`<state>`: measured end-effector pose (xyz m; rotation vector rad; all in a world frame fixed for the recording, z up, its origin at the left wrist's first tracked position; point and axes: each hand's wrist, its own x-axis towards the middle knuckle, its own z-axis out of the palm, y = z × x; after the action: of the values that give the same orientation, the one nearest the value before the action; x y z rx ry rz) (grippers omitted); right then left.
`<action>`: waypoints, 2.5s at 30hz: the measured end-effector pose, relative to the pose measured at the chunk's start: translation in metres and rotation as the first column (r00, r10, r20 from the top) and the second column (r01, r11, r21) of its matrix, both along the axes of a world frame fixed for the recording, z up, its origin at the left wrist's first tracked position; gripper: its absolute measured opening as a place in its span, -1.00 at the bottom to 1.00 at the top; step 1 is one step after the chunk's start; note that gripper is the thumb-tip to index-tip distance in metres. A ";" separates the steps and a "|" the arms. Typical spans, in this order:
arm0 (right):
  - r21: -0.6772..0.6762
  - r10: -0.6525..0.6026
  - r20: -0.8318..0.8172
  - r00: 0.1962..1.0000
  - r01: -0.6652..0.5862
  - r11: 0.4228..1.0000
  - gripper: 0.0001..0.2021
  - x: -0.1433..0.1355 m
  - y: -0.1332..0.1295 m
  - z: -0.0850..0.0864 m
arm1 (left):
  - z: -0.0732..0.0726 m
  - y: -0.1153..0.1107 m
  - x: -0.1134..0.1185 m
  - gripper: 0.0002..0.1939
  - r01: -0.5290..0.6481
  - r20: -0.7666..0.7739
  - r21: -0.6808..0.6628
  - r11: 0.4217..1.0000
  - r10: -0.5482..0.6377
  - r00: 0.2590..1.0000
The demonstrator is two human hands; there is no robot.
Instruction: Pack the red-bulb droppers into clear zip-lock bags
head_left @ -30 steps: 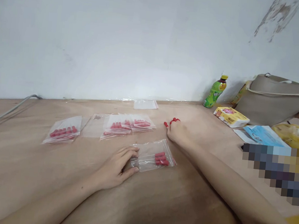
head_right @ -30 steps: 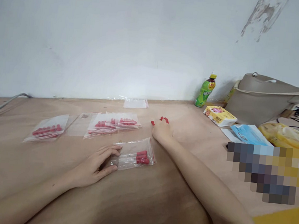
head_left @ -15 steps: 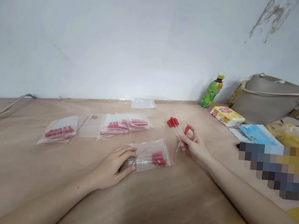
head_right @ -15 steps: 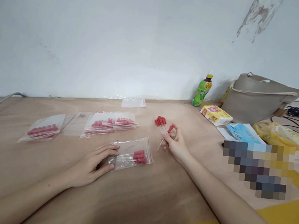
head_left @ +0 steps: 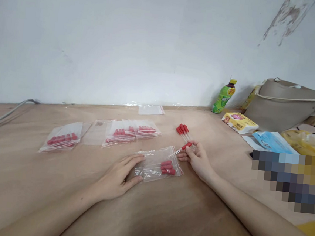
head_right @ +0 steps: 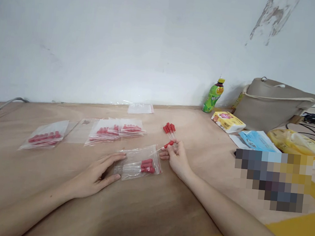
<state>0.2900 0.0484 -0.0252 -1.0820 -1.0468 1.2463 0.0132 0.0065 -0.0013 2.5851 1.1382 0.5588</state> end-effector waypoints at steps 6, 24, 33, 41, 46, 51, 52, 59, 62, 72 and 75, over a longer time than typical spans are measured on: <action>0.133 0.170 0.449 0.877 -0.253 0.958 -0.71 0.012 0.005 -0.005 | -0.002 0.001 0.000 -0.55 0.007 -0.006 0.006 1.000 -0.007 1.000; 0.190 -0.037 0.792 0.610 -0.187 0.964 -0.90 0.007 0.031 0.007 | -0.003 0.001 0.001 -0.60 0.041 -0.015 0.029 0.999 -0.041 0.999; 0.285 -0.291 0.956 0.039 0.110 0.952 -0.79 0.009 0.075 0.029 | -0.001 0.001 0.002 -0.63 0.038 -0.012 0.028 0.999 -0.038 0.999; 0.192 -0.203 0.979 0.018 0.250 0.949 -0.73 0.008 0.090 0.029 | -0.002 0.001 0.002 -0.63 0.039 -0.015 0.027 0.999 -0.039 0.999; 0.156 -0.211 0.963 0.169 0.288 0.945 -0.74 0.014 0.091 0.038 | 0.000 0.001 0.003 -0.63 0.041 -0.015 0.021 0.999 -0.040 0.999; 0.261 -0.331 0.627 0.706 0.210 0.942 -0.71 0.026 0.075 0.046 | 0.001 0.001 0.003 -0.63 0.047 -0.010 0.021 0.999 -0.046 0.999; 0.265 -0.313 0.509 0.802 0.200 0.943 -0.68 0.026 0.069 0.045 | 0.001 0.001 0.003 -0.63 0.048 -0.009 0.023 0.999 -0.048 0.999; 0.201 -0.283 0.073 0.956 0.264 0.943 -0.40 0.009 0.027 0.014 | 0.002 0.000 0.003 -0.64 0.035 -0.013 0.023 0.999 -0.034 0.999; 0.145 -0.250 0.040 0.967 0.242 0.959 -0.42 0.001 0.023 0.003 | 0.003 -0.001 0.003 -0.64 0.027 -0.019 0.017 0.999 -0.027 0.999; -0.071 0.124 0.060 0.990 -0.120 0.990 -0.66 0.002 0.017 0.004 | 0.000 -0.001 0.002 -0.54 0.012 -0.007 0.011 1.000 -0.012 1.000; -0.133 0.324 0.189 0.927 -0.303 0.944 -0.66 0.012 0.016 0.011 | 0.000 0.000 0.002 -0.55 0.012 0.001 0.017 1.000 -0.012 1.000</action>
<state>0.3018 0.0647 -0.0146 -1.1744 -1.3709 1.4766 0.0155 0.0062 -0.0013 2.6040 1.1217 0.5689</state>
